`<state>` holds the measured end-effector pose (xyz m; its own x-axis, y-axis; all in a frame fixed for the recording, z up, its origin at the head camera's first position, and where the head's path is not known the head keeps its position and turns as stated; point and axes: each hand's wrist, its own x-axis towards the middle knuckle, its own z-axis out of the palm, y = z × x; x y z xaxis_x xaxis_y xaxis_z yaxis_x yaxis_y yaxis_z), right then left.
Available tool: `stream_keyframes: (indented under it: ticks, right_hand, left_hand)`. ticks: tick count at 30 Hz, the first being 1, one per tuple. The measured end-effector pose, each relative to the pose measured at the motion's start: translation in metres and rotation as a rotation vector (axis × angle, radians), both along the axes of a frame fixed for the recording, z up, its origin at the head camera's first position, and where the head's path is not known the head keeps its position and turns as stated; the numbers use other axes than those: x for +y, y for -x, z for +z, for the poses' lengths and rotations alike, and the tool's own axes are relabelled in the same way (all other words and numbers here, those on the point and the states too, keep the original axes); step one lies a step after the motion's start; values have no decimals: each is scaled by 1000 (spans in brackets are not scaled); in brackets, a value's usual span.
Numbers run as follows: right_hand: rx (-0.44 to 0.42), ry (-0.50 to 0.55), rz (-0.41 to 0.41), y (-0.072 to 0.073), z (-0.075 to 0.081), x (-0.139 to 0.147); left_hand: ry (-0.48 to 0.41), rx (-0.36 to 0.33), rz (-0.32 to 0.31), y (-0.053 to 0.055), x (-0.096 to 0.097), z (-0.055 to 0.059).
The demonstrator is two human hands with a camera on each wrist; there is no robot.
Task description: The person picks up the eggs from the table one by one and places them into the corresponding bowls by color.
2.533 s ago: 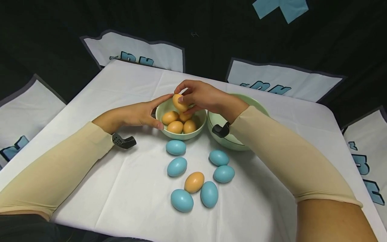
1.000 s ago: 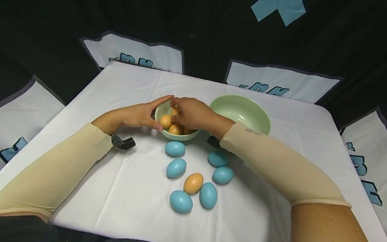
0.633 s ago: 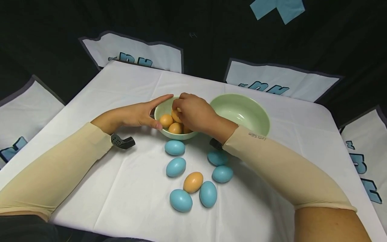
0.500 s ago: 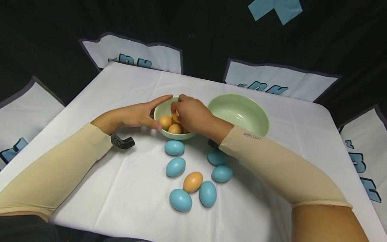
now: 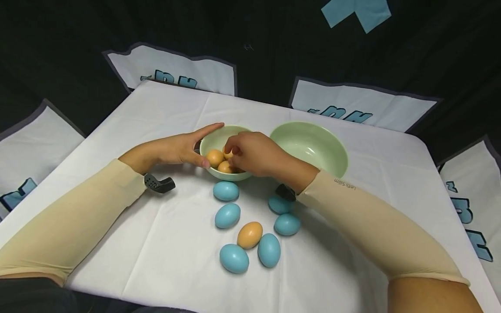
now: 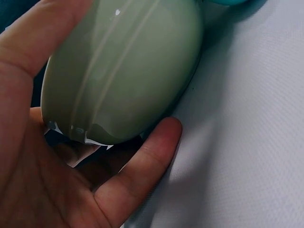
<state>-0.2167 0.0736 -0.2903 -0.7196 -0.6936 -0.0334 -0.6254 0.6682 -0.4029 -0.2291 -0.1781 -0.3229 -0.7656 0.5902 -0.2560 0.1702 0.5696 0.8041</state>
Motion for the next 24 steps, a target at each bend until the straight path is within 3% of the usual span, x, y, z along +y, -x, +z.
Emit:
stream_keyframes:
  ticks: [7, 24]
  right_hand:
    - [-82, 101, -20, -13, -2, 8]
    - [-75, 119, -42, -42, -2, 33]
  left_hand:
    - [13, 13, -4, 0, 0, 0]
    - [6, 2, 21, 1, 1, -2]
